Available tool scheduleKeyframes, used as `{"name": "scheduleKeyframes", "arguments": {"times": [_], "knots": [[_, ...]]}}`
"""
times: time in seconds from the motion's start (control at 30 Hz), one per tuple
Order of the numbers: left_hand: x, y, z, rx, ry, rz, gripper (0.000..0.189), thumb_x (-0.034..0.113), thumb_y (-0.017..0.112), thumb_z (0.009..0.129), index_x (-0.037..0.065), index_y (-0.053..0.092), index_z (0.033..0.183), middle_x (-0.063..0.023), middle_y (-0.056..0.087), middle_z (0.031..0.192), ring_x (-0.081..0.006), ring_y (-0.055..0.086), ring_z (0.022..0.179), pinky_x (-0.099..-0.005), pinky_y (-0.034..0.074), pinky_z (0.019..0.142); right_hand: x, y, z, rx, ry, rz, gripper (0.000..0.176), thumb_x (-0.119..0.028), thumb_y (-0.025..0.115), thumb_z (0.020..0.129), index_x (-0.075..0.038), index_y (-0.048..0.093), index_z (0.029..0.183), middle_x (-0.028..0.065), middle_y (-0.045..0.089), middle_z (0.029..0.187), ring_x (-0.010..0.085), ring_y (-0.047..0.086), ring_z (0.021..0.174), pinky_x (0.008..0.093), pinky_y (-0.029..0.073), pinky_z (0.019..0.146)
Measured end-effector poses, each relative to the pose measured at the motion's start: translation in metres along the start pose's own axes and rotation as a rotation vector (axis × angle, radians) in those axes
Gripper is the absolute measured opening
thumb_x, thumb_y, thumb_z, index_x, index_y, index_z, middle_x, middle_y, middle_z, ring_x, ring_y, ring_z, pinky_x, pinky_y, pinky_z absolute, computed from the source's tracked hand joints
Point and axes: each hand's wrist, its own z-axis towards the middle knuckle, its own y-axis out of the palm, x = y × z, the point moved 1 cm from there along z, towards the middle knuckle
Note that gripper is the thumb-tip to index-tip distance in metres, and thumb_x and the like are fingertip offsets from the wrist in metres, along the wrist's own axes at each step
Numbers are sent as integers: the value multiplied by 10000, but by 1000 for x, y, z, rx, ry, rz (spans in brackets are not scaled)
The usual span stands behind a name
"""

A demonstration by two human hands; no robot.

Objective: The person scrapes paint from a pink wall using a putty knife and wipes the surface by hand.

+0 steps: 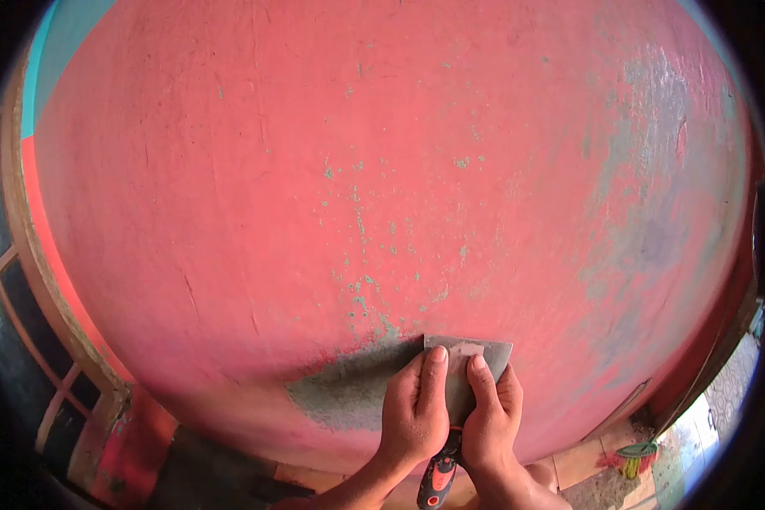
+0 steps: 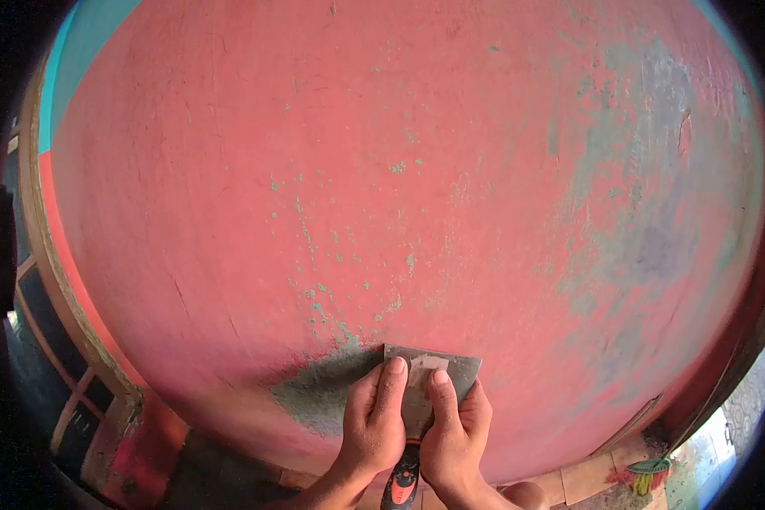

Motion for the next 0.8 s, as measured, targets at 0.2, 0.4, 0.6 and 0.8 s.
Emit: {"name": "scheduleKeyframes", "arguments": {"times": [0.2, 0.4, 0.6, 0.8], "knots": [[11, -5, 7, -15, 22, 75, 393, 272, 420, 1117, -11, 603, 914, -42, 563, 742, -93, 485, 732, -304, 441, 656, -15, 17, 1, 2, -62, -17, 235, -166, 543, 1068, 53, 586, 1140, 69, 682, 1043, 93, 591, 928, 266, 492, 824], [7, -10, 7, 1, 32, 74, 395, 276, 427, 1115, -7, 607, 906, -34, 552, 731, -80, 477, 728, -288, 432, 647, -9, 16, 5, -72, -119, -67, 214, -134, 558, 1057, 54, 584, 1155, 68, 681, 1035, 79, 585, 917, 254, 491, 800], [11, -23, 6, 84, 24, 41, 423, 293, 448, 1113, 7, 566, 824, 29, 494, 702, -67, 420, 707, -292, 391, 615, 4, -2, -5, -149, -320, -155, 313, -122, 551, 1031, 65, 506, 1279, 124, 626, 1168, 111, 598, 922, 267, 504, 782], [12, -46, 6, 128, 29, -27, 408, 286, 472, 1106, 20, 571, 813, 67, 462, 716, -40, 384, 705, -258, 348, 602, 3, -14, -7, -114, -1057, -906, 579, -27, 637, 810, -66, 581, 1385, 278, 421, 1456, 372, 526, 1223, 456, 500, 958]]}}
